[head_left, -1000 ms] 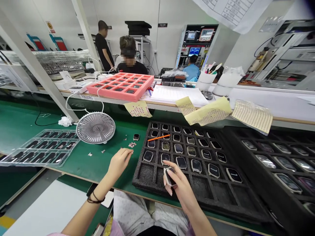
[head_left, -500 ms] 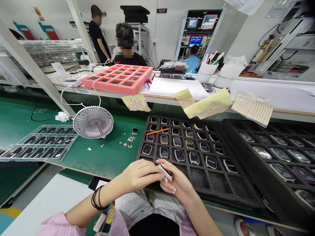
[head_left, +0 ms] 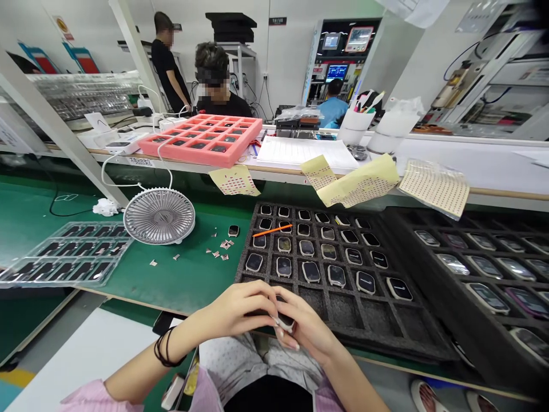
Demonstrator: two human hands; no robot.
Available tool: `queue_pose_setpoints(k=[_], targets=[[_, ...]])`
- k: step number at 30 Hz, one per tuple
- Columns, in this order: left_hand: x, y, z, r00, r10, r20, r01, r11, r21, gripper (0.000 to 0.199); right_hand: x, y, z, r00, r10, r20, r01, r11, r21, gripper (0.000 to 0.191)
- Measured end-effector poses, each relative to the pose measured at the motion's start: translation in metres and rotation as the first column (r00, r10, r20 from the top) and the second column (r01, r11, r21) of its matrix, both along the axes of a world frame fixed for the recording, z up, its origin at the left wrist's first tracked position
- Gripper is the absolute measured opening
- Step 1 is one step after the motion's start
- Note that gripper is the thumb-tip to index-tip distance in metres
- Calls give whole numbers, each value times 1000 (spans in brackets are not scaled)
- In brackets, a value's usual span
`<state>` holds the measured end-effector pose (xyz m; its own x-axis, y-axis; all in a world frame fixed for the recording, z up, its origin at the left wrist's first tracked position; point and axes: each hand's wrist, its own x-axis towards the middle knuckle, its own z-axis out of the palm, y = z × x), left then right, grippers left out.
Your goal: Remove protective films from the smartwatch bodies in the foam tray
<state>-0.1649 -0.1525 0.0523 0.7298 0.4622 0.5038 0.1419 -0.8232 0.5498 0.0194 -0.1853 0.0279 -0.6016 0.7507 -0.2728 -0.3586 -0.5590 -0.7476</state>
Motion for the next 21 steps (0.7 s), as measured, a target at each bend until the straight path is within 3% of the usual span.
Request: queue_pose_setpoints(k=[3, 7, 12, 21], targets=[[-2, 0, 2, 999, -19, -42, 10, 980, -200, 23, -1, -2, -2, 999, 31, 36, -32, 999, 23, 32], [-5, 0, 1, 990, -53, -128, 12, 954, -300, 22, -2, -3, -1, 998, 28, 60, -32, 997, 73, 32], [-3, 6, -2, 997, -29, -76, -8, 894, -448, 25, -4, -2, 0, 994, -55, 90, 42, 989, 141, 40], [4, 13, -4, 984, -134, -119, 90, 944, -317, 32, 4, -3, -7, 998, -30, 51, 26, 997, 75, 45]])
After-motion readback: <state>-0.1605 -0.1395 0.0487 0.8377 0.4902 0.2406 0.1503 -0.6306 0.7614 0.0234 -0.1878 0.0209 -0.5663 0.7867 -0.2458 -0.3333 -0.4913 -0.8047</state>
